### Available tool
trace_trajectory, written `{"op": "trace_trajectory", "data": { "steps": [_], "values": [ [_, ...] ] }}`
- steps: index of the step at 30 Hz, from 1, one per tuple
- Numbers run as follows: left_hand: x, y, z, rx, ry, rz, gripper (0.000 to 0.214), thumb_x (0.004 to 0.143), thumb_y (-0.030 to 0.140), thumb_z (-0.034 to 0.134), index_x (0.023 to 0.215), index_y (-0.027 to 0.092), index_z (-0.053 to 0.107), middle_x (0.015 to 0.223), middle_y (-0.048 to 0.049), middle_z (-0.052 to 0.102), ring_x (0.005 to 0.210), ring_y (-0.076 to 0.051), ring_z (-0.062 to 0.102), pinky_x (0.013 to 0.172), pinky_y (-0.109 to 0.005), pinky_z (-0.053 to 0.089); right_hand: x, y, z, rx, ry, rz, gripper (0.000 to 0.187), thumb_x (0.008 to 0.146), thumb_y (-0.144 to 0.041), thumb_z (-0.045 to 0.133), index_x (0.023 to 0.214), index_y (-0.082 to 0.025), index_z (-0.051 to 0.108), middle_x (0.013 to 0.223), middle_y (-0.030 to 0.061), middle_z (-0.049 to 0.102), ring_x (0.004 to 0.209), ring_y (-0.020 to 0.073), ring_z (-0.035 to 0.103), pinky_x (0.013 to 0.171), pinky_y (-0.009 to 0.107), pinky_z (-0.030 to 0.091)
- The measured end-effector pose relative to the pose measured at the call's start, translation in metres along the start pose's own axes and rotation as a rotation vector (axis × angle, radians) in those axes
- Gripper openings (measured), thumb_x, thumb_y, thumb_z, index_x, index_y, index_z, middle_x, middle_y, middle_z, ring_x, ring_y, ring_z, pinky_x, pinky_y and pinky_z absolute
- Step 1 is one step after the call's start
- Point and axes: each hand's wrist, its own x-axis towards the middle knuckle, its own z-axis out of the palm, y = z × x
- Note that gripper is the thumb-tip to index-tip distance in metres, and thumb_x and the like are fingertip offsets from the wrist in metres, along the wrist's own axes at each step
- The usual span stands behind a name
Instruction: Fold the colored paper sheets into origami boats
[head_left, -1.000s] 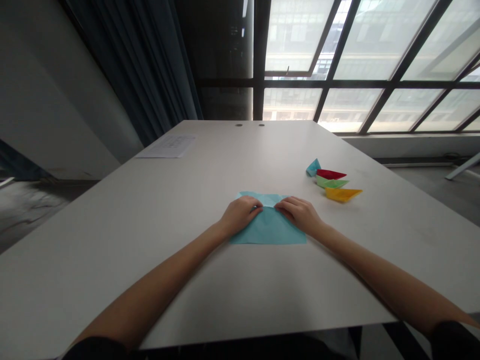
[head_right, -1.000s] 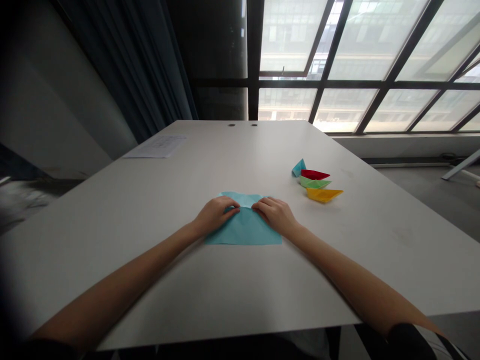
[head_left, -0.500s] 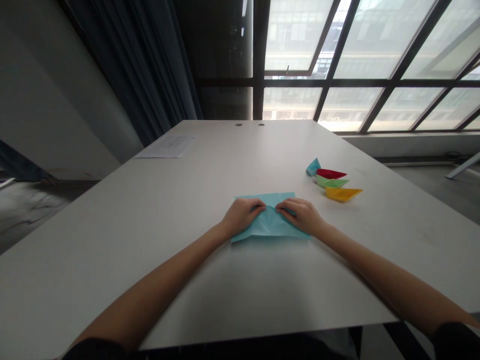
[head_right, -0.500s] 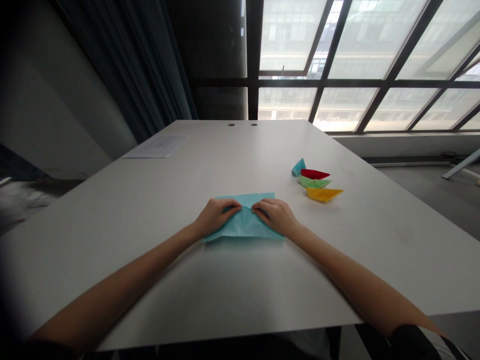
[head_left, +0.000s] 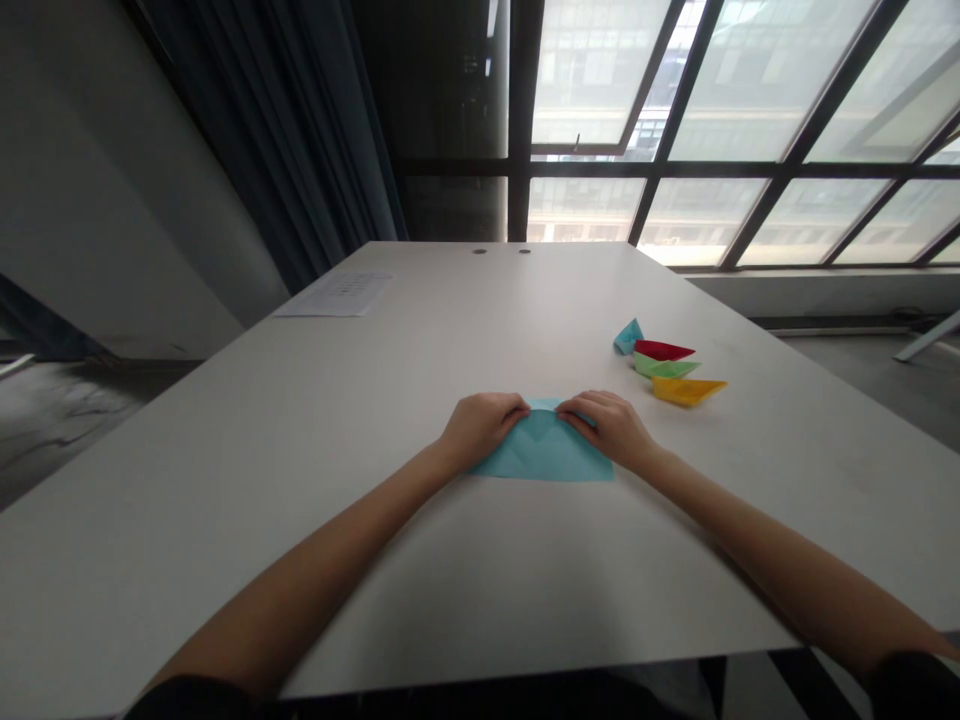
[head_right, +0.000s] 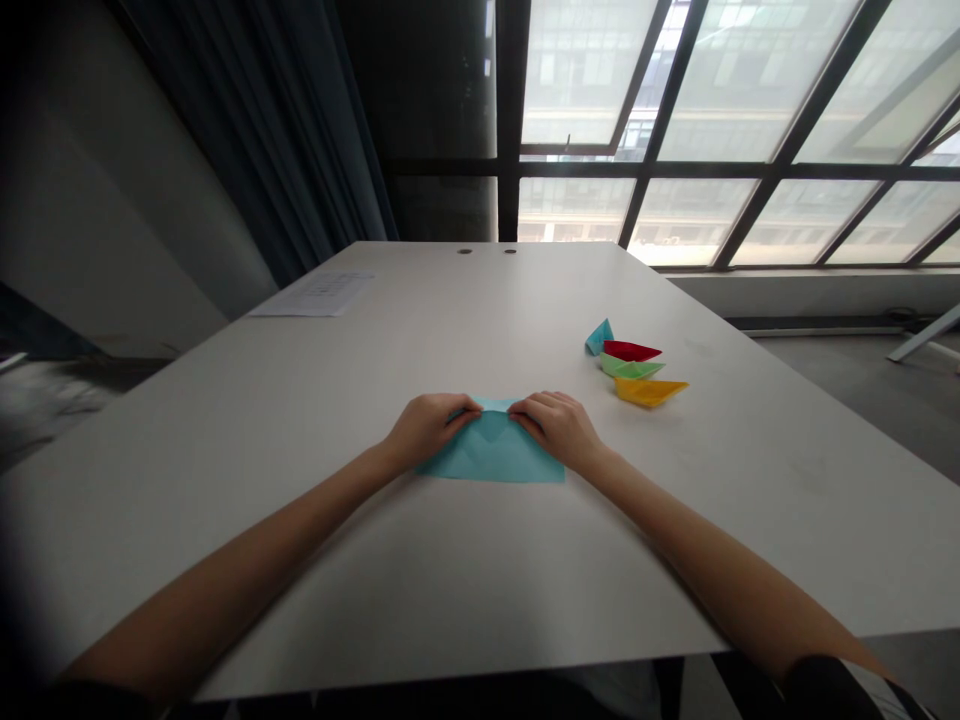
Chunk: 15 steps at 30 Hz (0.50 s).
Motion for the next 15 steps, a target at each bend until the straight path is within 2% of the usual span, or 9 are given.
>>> {"op": "trace_trajectory", "data": {
  "steps": [4, 9, 12, 15],
  "values": [
    [0.0, -0.004, -0.001, -0.011, 0.019, -0.002, 0.026, 0.084, 0.035, 0.041, 0.091, 0.024, 0.063, 0.089, -0.001, 0.067, 0.08, -0.017, 0.061, 0.068, -0.026, 0.042, 0.0, 0.002, -0.003, 0.041, 0.004, 0.033, 0.02, 0.085, -0.031, 0.044, 0.088, -0.021, 0.061, 0.083, 0.0031, 0.066, 0.076, 0.0161, 0.059, 0.074, 0.029, 0.042],
    [0.004, -0.015, -0.012, -0.255, 0.056, -0.074, 0.023, 0.08, 0.033, 0.047, 0.087, 0.021, 0.066, 0.086, -0.001, 0.068, 0.078, -0.016, 0.06, 0.071, -0.025, 0.044, -0.002, 0.017, -0.013, 0.281, 0.1, 0.147, 0.029, 0.088, -0.025, 0.035, 0.113, -0.022, 0.051, 0.097, 0.0051, 0.064, 0.084, 0.0163, 0.059, 0.073, 0.029, 0.046],
    [0.008, -0.023, -0.019, -0.425, 0.046, -0.127, 0.024, 0.077, 0.034, 0.051, 0.084, 0.018, 0.066, 0.083, -0.0027, 0.068, 0.076, -0.016, 0.06, 0.07, -0.025, 0.045, -0.003, 0.031, -0.017, 0.375, 0.158, 0.123, 0.038, 0.086, -0.021, 0.036, 0.124, -0.023, 0.04, 0.11, 0.0085, 0.057, 0.089, 0.0168, 0.057, 0.076, 0.032, 0.046],
    [0.01, -0.029, -0.024, -0.585, 0.02, -0.186, 0.028, 0.072, 0.039, 0.056, 0.083, 0.014, 0.066, 0.08, -0.0053, 0.068, 0.074, -0.017, 0.061, 0.066, -0.026, 0.046, -0.004, 0.037, -0.017, 0.362, 0.145, 0.055, 0.051, 0.08, -0.022, 0.047, 0.129, -0.025, 0.033, 0.125, 0.0115, 0.044, 0.095, 0.0188, 0.054, 0.077, 0.034, 0.047]
  ]
}}
